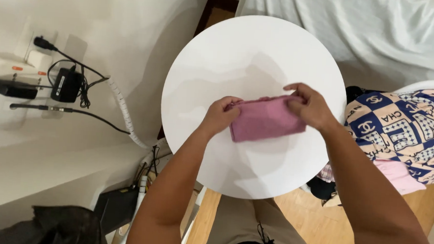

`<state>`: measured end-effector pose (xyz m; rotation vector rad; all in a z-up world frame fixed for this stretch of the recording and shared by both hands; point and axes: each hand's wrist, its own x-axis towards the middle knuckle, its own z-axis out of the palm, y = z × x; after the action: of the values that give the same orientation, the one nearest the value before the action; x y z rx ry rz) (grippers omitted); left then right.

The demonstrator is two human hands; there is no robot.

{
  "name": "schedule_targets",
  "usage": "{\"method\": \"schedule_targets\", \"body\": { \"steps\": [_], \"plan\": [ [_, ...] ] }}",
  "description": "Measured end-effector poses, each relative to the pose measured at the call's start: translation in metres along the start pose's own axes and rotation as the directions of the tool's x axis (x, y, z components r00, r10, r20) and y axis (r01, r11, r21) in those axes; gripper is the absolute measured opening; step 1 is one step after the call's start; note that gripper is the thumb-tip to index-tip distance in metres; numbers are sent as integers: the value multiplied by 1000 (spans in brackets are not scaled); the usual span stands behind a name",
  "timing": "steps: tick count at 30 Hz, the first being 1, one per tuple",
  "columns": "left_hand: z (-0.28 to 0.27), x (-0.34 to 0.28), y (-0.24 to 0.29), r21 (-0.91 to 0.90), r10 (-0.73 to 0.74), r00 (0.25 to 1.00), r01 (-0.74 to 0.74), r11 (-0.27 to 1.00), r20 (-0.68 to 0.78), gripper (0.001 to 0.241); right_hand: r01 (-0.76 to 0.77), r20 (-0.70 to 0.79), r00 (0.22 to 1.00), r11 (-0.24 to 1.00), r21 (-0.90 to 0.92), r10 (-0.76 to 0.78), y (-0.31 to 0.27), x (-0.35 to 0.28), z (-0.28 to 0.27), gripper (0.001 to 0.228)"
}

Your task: The person folds a pink shirt and a patterned shirt on a white round table. They smooth and fold each garment into a compact rectangle, then place the folded items on a nearby bed.

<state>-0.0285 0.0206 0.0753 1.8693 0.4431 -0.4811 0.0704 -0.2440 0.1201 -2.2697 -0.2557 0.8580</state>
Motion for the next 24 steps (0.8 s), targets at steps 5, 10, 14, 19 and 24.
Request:
{"method": "schedule_targets", "body": {
  "steps": [5, 10, 14, 19, 24],
  "plan": [
    [15, 57, -10, -173, -215, 974, 201, 964, -70, 47, -62, -266, 958, 984, 169, 106, 24, 60, 5, 43],
    [68, 55, -16, 505, 482, 787, -258, 824, -384, 47, 184, -535, 818, 977, -105, -212, 45, 72, 59, 37],
    [104, 48, -32, 631, 614, 785, -438, 640, -78, 51, 230, -391, 824, 873, -430, -409, 57, 73, 107, 47],
    [103, 67, -60, 697, 598, 801, -420, 581, -16, 59, 162, -278, 903, 860, -484, -327, 73, 95, 119, 60],
    [99, 88, -46, 708, 607, 787, -368, 603, -108, 67, 140, -237, 928, 859, -493, -287, 63, 119, 103, 65]
  ]
}}
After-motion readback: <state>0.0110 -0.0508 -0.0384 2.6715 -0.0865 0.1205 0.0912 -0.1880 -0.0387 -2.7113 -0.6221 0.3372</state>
